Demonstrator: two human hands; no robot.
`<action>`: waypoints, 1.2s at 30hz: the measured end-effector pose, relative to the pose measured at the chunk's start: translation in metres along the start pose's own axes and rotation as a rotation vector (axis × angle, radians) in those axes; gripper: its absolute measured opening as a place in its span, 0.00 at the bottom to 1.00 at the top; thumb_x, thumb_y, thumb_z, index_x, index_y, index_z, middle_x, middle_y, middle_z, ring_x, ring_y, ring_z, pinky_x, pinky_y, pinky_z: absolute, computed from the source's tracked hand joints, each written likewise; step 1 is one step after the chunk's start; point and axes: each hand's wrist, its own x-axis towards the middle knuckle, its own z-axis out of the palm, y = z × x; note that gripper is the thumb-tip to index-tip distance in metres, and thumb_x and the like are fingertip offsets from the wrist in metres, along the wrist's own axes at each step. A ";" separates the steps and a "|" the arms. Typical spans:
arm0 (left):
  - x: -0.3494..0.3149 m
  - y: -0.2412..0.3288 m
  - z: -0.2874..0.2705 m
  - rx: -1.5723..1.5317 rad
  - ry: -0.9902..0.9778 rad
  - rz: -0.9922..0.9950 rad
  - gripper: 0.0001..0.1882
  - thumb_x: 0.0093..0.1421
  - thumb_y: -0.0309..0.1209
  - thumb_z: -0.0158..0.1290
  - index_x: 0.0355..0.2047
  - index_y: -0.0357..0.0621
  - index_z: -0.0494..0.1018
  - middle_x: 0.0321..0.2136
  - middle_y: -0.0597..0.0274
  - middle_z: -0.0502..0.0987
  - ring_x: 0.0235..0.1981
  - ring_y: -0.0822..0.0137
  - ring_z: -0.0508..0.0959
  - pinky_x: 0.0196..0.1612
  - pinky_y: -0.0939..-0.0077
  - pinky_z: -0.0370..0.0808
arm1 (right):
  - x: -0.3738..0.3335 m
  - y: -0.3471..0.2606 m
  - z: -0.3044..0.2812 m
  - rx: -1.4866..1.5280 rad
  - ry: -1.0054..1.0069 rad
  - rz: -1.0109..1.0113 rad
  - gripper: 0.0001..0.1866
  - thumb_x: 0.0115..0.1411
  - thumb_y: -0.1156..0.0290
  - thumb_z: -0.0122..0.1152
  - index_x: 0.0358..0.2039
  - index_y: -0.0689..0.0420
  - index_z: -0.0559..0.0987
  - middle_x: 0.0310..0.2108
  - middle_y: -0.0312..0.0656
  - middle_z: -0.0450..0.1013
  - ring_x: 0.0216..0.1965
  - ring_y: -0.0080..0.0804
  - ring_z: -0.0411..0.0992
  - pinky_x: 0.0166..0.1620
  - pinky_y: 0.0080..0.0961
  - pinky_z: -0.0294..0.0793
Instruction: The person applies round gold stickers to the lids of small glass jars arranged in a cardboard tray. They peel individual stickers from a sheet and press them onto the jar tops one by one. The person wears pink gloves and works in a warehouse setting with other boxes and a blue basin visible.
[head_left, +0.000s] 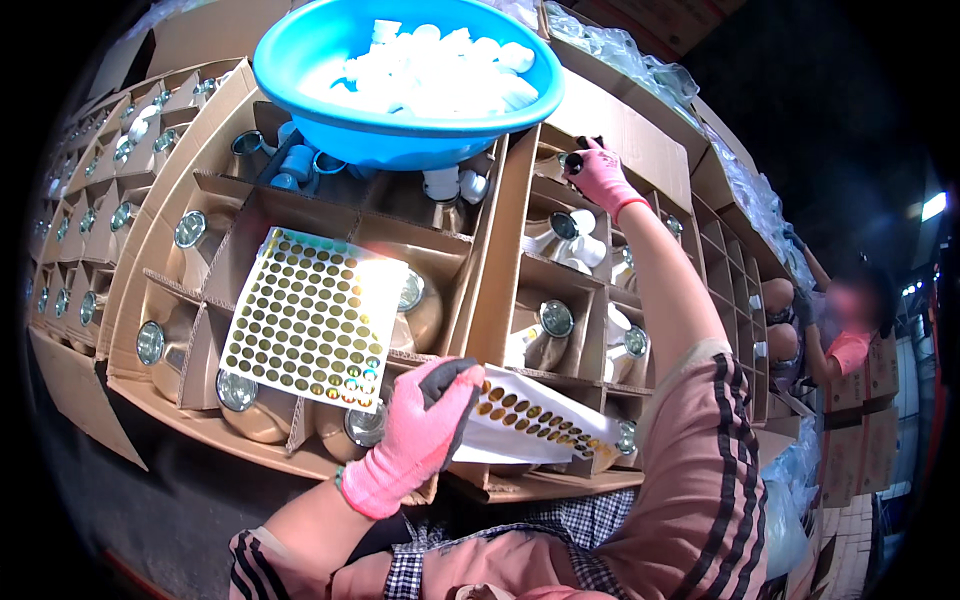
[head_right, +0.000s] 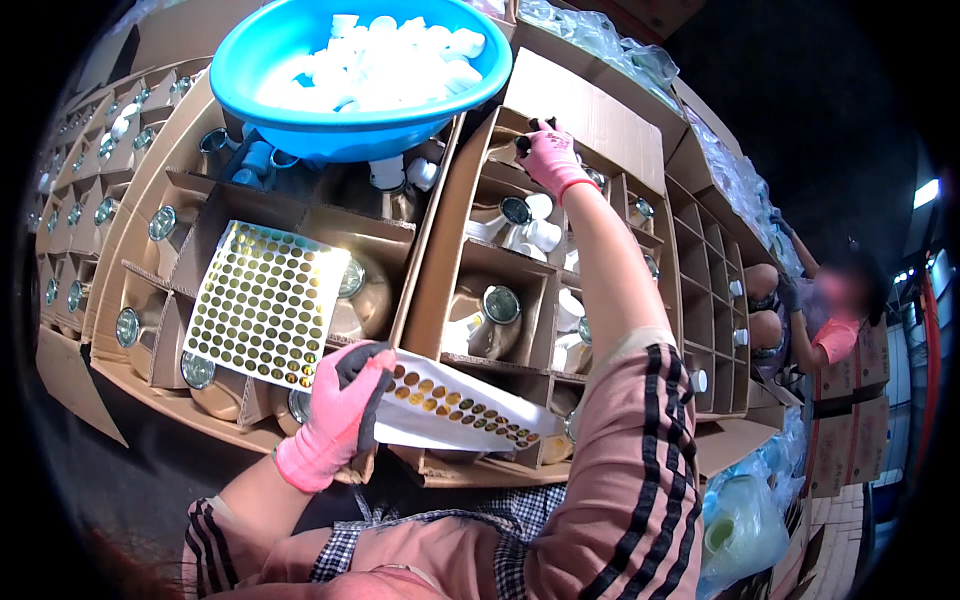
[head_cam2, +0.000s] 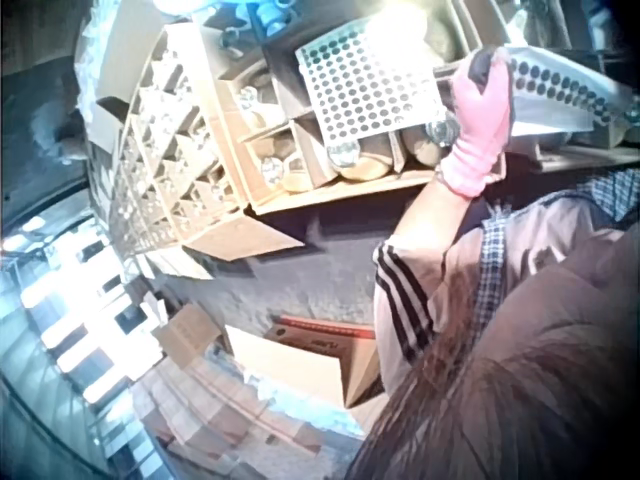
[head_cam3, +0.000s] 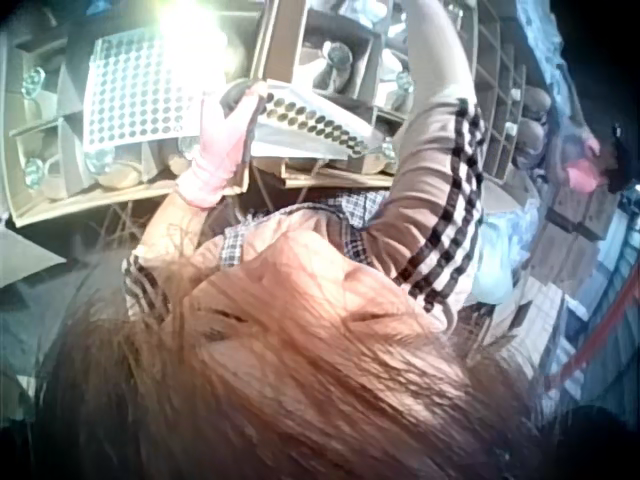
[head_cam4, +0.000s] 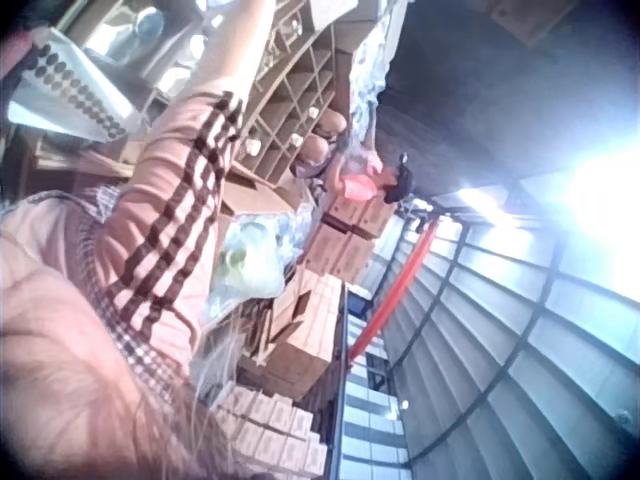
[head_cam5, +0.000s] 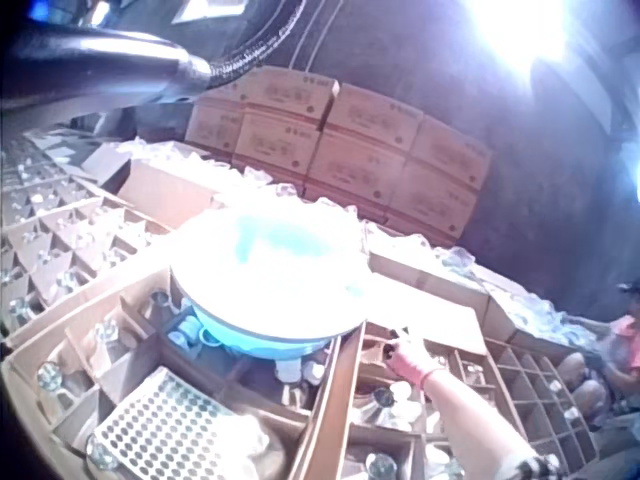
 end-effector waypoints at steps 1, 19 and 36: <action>0.000 0.000 0.000 0.044 -0.017 0.008 0.09 0.56 0.30 0.50 0.28 0.34 0.72 0.20 0.69 0.71 0.24 0.81 0.67 0.28 0.85 0.66 | 0.007 0.000 0.011 -0.052 0.000 -0.036 0.11 0.45 0.62 0.58 0.28 0.52 0.79 0.48 0.44 0.65 0.53 0.49 0.57 0.56 0.36 0.57; -0.003 -0.005 -0.004 -0.053 -0.161 -0.072 0.08 0.56 0.26 0.49 0.32 0.31 0.71 0.25 0.61 0.74 0.29 0.75 0.72 0.34 0.83 0.69 | 0.050 -0.009 0.035 -0.582 -0.382 -0.127 0.17 0.41 0.66 0.62 0.35 0.52 0.78 0.54 0.40 0.60 0.59 0.44 0.51 0.52 0.40 0.59; -0.009 -0.003 -0.006 0.179 -0.174 0.163 0.10 0.55 0.31 0.51 0.29 0.34 0.72 0.20 0.58 0.73 0.22 0.73 0.70 0.28 0.78 0.68 | 0.003 -0.110 -0.065 2.049 -0.335 0.611 0.30 0.50 0.42 0.53 0.35 0.60 0.68 0.24 0.46 0.68 0.23 0.39 0.70 0.29 0.32 0.73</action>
